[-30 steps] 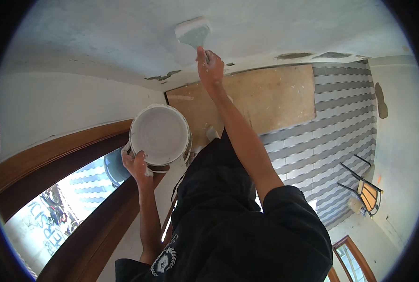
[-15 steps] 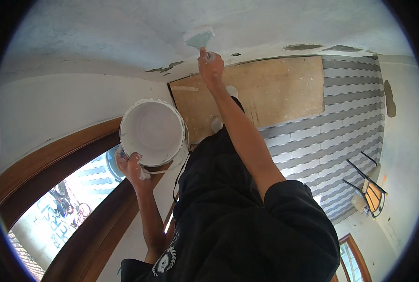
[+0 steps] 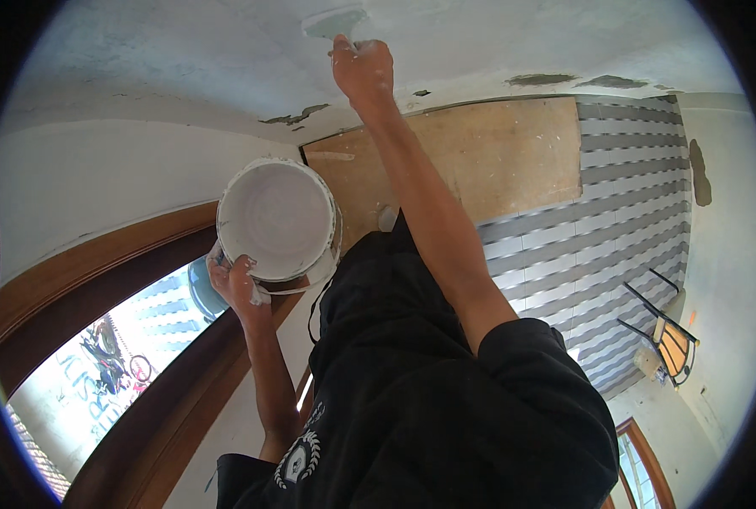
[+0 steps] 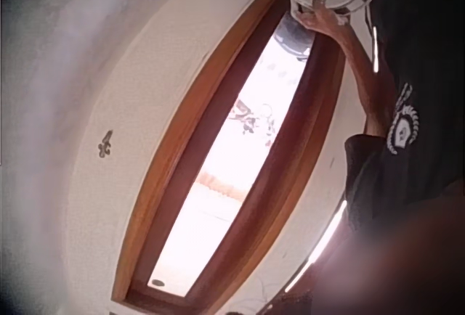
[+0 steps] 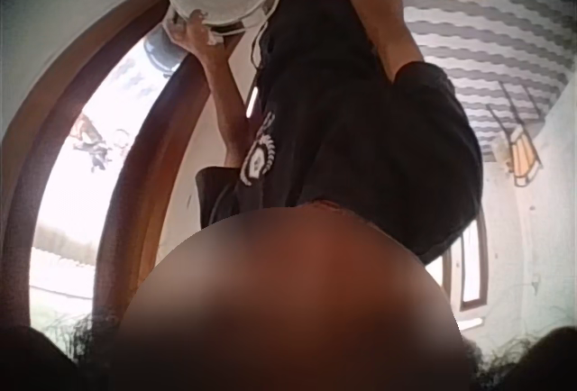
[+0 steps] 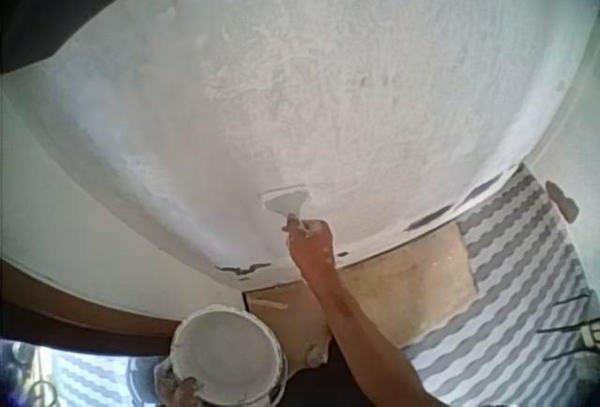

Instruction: Apply white paint to the ceiling using a paint scraper or broad knife while holding a bucket.

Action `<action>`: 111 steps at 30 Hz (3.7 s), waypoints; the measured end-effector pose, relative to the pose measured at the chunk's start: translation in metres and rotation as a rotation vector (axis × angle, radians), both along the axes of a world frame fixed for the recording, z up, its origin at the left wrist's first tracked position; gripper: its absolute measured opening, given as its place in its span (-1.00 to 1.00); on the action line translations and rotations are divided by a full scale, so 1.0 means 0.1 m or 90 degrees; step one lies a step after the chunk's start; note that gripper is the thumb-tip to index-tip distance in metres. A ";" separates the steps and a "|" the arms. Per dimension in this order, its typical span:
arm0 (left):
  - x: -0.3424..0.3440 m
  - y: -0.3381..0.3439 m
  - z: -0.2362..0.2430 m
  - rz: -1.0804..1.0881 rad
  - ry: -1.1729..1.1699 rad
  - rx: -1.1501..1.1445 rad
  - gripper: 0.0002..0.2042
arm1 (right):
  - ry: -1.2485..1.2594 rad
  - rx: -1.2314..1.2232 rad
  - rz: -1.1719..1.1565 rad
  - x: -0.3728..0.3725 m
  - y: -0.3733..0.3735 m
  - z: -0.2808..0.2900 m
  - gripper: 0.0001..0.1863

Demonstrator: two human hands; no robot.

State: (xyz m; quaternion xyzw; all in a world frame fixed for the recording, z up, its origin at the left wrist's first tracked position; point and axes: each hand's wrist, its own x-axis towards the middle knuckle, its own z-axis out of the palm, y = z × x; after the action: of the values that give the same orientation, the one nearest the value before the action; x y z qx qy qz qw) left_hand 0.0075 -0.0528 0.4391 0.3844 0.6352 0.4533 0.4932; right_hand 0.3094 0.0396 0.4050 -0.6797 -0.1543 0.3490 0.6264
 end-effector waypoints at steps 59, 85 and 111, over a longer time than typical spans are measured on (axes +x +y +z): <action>-0.01 0.14 -0.43 -0.104 0.409 0.234 -0.73 | -0.368 -0.175 0.696 -0.94 -1.11 0.03 -0.56; 0.21 0.57 -0.94 -0.020 0.001 0.067 -0.62 | -0.314 -0.063 0.556 -0.56 -1.26 -0.10 -0.58; 0.82 1.00 -1.06 0.049 0.061 0.033 -0.53 | -0.174 0.002 -0.007 0.01 -0.22 -1.30 -0.59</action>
State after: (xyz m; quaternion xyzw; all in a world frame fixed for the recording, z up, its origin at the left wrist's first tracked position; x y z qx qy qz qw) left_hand 0.0899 0.0476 0.3330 0.3937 0.6604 0.4690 0.4347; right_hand 0.3103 0.0178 0.2745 -0.7209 -0.2351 0.2495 0.6023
